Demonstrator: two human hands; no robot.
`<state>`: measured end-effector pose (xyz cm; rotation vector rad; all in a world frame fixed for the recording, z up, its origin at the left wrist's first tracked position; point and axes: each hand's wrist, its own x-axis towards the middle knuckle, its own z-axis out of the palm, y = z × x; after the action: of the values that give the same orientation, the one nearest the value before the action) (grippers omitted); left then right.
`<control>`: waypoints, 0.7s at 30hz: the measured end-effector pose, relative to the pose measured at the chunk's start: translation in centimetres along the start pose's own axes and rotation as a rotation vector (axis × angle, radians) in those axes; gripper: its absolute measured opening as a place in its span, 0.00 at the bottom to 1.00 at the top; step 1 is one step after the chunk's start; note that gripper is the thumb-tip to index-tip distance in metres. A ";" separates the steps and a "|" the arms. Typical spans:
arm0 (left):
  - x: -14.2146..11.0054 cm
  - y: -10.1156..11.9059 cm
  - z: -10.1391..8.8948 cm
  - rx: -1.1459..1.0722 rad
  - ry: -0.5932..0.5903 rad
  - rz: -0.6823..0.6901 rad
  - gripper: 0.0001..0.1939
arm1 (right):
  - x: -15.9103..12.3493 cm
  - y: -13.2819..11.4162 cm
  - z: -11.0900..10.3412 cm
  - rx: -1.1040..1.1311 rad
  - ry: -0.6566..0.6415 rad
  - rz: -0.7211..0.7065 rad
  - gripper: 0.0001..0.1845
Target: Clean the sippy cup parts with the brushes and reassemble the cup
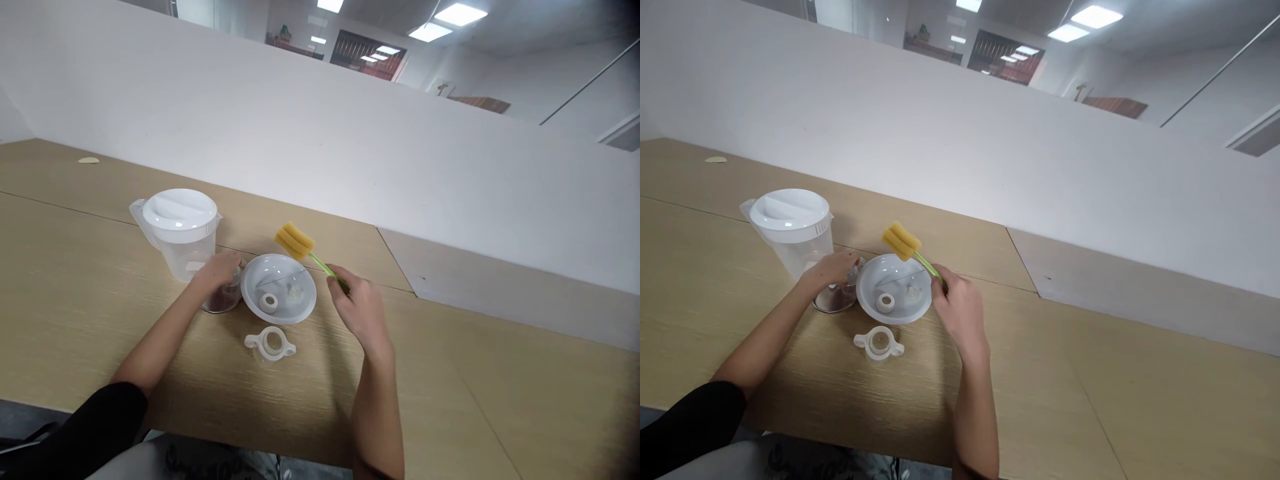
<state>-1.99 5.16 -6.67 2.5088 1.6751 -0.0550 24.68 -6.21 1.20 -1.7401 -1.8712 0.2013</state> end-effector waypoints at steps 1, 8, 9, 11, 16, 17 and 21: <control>0.3 0.1 0.2 0.003 0.000 -0.003 0.26 | 0.0 0.0 0.0 -0.002 -0.002 0.000 0.19; 1.7 0.7 1.3 0.009 0.024 0.024 0.23 | -0.1 -0.1 -0.1 -0.022 -0.009 -0.015 0.20; 1.8 0.6 1.4 0.009 0.029 0.030 0.22 | -0.1 -0.1 -0.1 -0.024 -0.010 -0.013 0.20; 1.7 0.5 1.4 0.007 0.031 0.048 0.25 | -0.1 -0.1 0.0 -0.025 -0.012 -0.009 0.20; -0.1 -0.1 -0.3 0.045 -0.024 0.024 0.27 | -0.2 -0.1 -0.1 -0.033 -0.011 0.005 0.19; -0.6 0.0 -1.0 0.057 -0.003 0.016 0.22 | -0.2 -0.1 -0.2 -0.038 -0.011 0.009 0.19; -2.0 1.7 -3.1 0.046 0.185 0.042 0.16 | -0.2 -0.1 -0.2 -0.046 -0.010 0.019 0.20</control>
<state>-1.34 3.10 -3.22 2.6539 1.7037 0.1487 24.71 -6.47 1.36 -1.7911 -1.8805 0.1758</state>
